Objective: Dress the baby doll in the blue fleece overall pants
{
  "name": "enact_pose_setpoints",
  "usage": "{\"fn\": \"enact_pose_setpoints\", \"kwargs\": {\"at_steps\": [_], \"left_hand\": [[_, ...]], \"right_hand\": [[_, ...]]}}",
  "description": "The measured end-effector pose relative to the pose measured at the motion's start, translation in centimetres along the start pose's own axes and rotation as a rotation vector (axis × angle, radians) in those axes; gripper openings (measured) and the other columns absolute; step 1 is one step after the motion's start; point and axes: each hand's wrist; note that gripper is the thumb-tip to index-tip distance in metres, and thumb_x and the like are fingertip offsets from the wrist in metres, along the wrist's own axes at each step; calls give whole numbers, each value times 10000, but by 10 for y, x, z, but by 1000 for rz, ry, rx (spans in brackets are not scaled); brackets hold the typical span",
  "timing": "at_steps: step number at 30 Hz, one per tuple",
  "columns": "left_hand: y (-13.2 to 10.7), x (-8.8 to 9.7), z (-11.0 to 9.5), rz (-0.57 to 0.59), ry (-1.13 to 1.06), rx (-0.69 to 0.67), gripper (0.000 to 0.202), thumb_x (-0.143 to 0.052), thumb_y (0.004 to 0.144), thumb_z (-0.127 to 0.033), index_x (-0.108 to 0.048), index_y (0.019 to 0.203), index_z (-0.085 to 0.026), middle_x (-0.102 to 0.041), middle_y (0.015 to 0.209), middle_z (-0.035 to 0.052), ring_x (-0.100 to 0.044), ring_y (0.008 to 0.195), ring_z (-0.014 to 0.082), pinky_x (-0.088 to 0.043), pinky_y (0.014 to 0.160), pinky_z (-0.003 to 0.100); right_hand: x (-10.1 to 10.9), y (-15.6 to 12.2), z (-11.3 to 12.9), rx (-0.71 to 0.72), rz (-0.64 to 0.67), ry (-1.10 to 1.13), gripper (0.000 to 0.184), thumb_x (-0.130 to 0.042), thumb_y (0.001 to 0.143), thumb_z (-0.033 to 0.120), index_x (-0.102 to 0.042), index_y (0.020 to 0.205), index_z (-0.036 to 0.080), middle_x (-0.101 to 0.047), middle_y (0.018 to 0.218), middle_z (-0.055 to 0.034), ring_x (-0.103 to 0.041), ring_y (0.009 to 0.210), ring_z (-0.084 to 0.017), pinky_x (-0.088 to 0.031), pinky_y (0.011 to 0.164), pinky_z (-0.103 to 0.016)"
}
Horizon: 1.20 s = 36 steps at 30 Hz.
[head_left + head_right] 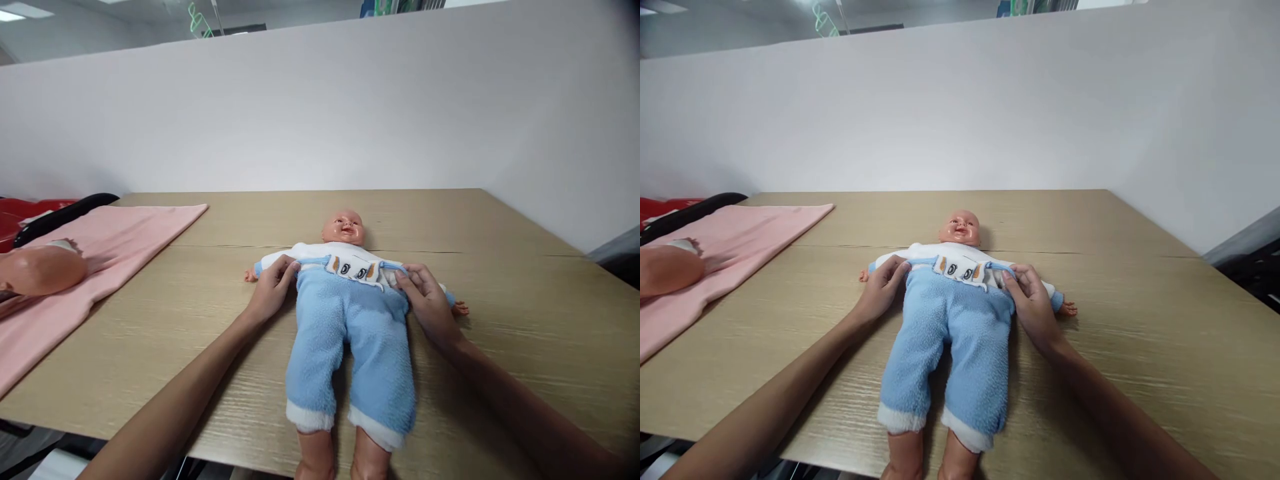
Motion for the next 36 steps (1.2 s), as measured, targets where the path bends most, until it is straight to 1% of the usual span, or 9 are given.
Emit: {"fn": "enact_pose_setpoints", "kwargs": {"at_steps": [4,7,9,13,17,20,22,25,36], "left_hand": [[-1,-3,-5,22,-178,33,332,-693,1069,-506,-676,909,-216,-600,837,-10,-517,807,189,-422,786,279],[-3,-7,-8,30,-307,75,348,-789,1004,-536,-692,946,-207,-605,885,-9,-502,827,176,-409,786,267],[-3,-11,-8,7,-380,89,381,-813,981,-563,-669,946,-212,-569,847,-23,-468,786,162,-388,750,263],[-5,-19,-3,-25,-460,70,403,-774,1005,-601,-604,981,-236,-541,805,-41,-448,735,153,-373,704,265],[-8,-21,-1,-74,-433,25,390,-760,1018,-597,-589,1057,-249,-552,802,-48,-453,722,152,-373,693,272],[-10,-21,1,-125,-356,8,374,-743,1033,-586,-599,1076,-245,-538,837,-39,-452,750,157,-373,712,283],[-10,-20,4,-151,-323,16,379,-736,1033,-594,-597,1073,-244,-539,863,-31,-468,779,164,-378,733,288],[-10,-20,7,-158,-319,22,398,-727,1031,-612,-596,1095,-241,-575,925,-13,-522,851,178,-412,803,299],[3,-28,11,-105,-249,41,395,-687,1049,-606,-570,1021,-230,-567,979,5,-537,891,183,-445,840,302]], "right_hand": [[-1,-5,5,83,-1,-209,479,-869,836,651,-667,1074,288,-760,1117,-75,-715,1074,-309,-578,964,-453],[-11,-6,26,314,-61,-466,353,-771,942,495,-653,1204,290,-718,1276,-112,-676,1163,-341,-528,1070,-532],[-25,1,48,508,-16,-605,242,-698,993,397,-660,1204,285,-725,1261,-115,-662,1185,-343,-491,1116,-544],[-76,32,90,694,338,-772,130,-616,1044,294,-689,1133,234,-779,1178,-112,-693,1176,-318,-527,1073,-486],[-147,69,106,530,835,-1172,263,-502,1125,251,-709,1267,172,-781,1366,-148,-715,1270,-284,-535,1065,-409],[-195,92,98,475,1131,-1271,194,-723,992,193,-784,1176,212,-838,1272,-111,-793,1094,-271,-570,852,-326],[-215,104,87,478,1243,-1294,322,-800,884,107,-790,1185,219,-848,1253,-95,-802,1049,-265,-556,784,-301],[-224,114,69,517,1325,-1292,424,-770,882,69,-758,1280,215,-830,1303,-105,-789,1085,-258,-541,798,-294],[-207,141,18,693,1407,-1048,305,-601,1014,117,-700,1297,173,-770,1319,-137,-714,1165,-264,-503,952,-350]]}}
Point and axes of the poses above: each hand's wrist, its own y-axis towards the middle knuckle, its own x-axis out of the back of the hand, z = x × y
